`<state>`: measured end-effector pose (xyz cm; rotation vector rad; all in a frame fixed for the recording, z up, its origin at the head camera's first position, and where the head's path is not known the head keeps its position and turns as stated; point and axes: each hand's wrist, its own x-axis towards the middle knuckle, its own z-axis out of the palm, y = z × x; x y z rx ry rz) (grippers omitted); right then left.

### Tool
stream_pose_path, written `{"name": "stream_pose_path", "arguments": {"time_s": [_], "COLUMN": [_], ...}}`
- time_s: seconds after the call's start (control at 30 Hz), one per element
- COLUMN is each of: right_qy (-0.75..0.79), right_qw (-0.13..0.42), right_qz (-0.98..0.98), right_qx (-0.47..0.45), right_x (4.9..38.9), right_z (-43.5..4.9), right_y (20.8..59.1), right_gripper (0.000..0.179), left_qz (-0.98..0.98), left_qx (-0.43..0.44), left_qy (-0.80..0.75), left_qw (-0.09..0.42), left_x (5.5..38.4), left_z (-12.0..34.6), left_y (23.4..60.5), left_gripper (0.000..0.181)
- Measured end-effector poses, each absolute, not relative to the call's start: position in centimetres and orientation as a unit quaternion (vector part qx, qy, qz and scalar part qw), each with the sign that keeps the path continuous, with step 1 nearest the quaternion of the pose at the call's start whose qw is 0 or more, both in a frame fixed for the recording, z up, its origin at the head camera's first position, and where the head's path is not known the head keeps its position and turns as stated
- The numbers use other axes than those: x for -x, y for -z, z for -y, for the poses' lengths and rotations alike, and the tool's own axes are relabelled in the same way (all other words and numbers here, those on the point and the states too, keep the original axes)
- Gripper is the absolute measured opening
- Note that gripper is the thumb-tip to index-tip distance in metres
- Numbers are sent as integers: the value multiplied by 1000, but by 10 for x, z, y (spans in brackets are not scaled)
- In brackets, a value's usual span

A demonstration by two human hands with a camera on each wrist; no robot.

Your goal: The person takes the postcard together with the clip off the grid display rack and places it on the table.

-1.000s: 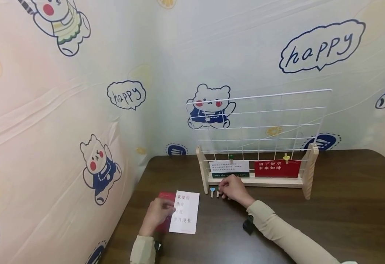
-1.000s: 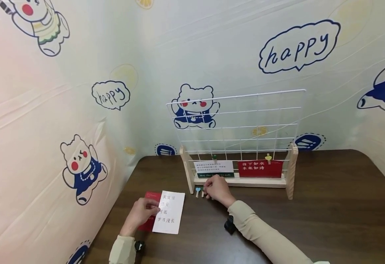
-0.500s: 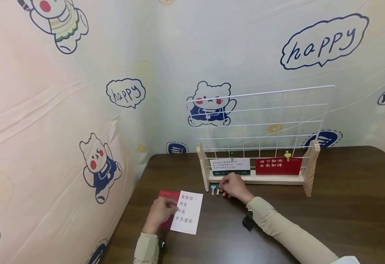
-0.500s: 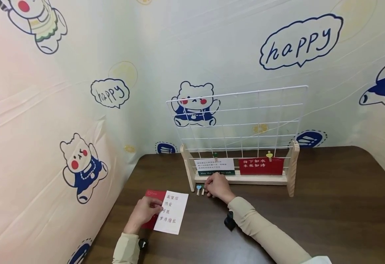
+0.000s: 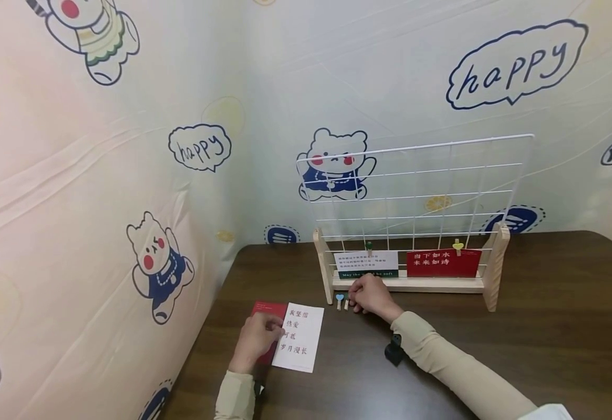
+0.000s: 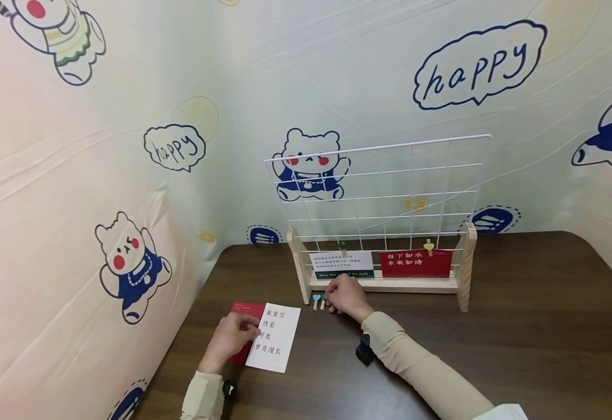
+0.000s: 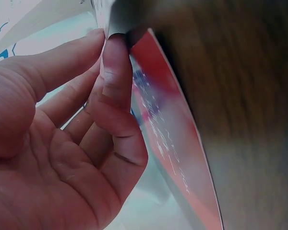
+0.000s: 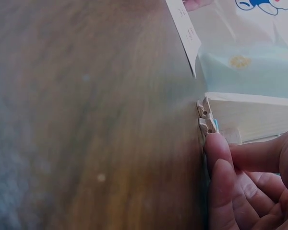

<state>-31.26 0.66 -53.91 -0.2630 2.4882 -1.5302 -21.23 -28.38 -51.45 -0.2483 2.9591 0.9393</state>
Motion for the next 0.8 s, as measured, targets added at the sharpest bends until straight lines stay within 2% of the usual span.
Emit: {"name": "stream_pose_path", "arguments": {"time_s": [0.8], "right_qy": [530], "right_qw": [94], "right_qz": [-839], "right_qx": [81], "right_x": [310], "right_z": [-6], "right_y": [537], "right_gripper": [10], "left_qz": [-954], "left_qx": [91], "left_qy": [-286], "left_qw": [7], "left_x": [212], "left_z": [285], "left_y": [516], "left_gripper": [15]}}
